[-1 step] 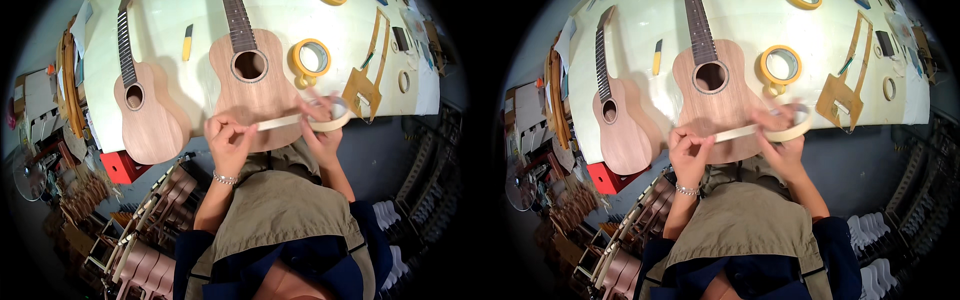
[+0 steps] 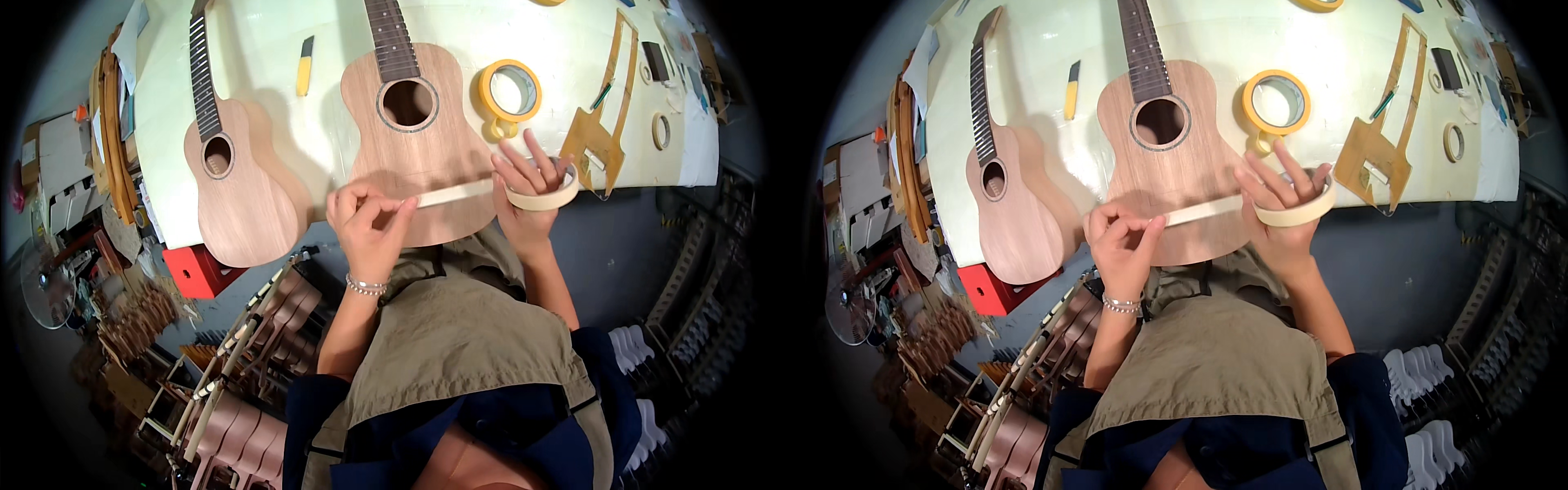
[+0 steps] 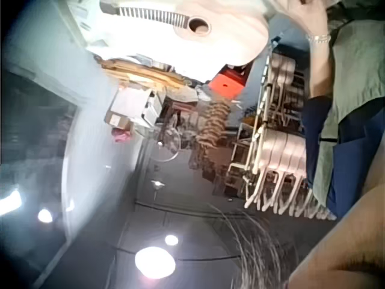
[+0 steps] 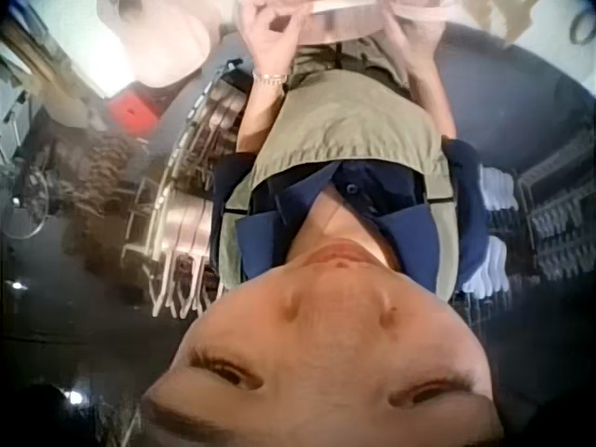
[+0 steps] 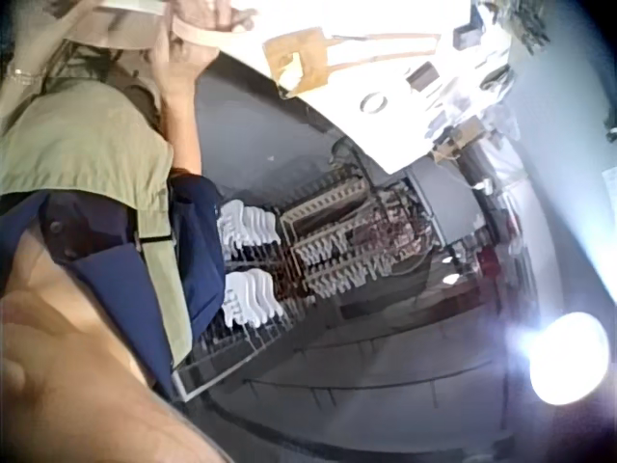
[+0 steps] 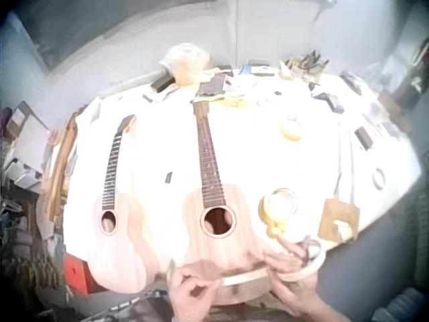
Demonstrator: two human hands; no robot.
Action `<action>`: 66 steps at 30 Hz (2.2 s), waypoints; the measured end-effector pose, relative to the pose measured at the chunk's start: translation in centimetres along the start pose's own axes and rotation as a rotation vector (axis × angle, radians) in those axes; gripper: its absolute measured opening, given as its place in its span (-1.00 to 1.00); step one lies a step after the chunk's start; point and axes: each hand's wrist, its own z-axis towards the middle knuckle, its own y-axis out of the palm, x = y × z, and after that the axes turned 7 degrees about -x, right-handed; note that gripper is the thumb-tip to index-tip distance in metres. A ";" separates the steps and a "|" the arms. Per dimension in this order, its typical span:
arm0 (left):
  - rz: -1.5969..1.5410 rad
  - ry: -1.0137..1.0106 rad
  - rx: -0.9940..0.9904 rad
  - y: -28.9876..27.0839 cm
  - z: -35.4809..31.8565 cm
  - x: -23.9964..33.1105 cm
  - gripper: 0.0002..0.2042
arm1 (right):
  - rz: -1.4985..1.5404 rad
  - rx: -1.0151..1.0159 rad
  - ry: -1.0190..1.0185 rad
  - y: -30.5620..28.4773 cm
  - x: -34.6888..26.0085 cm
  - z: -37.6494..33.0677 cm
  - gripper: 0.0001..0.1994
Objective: The person applies masking tape to the fretboards of two acoustic guitars. They use a utility knife to cut the tape and a pencil to mark a wooden template. The person also retrieves a newspaper from a cabinet and uses it to cover the soundholes of the guitars.
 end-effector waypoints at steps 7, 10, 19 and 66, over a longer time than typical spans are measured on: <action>0.323 0.042 0.105 1.5 1.9 -1.3 -0.82 | -0.181 0.028 0.007 3.4 2.0 0.3 -0.55; 0.337 0.031 0.104 1.6 1.9 -1.3 -0.82 | -0.199 0.044 -0.018 3.5 2.2 0.3 -0.53; 0.261 -0.012 0.127 1.9 1.8 -1.5 -0.79 | -0.234 0.030 -0.022 3.7 2.1 0.3 -0.52; -0.288 -0.503 -0.718 2.7 5.5 1.2 -0.82 | 0.107 -0.013 -0.369 4.1 -0.6 -2.0 -0.68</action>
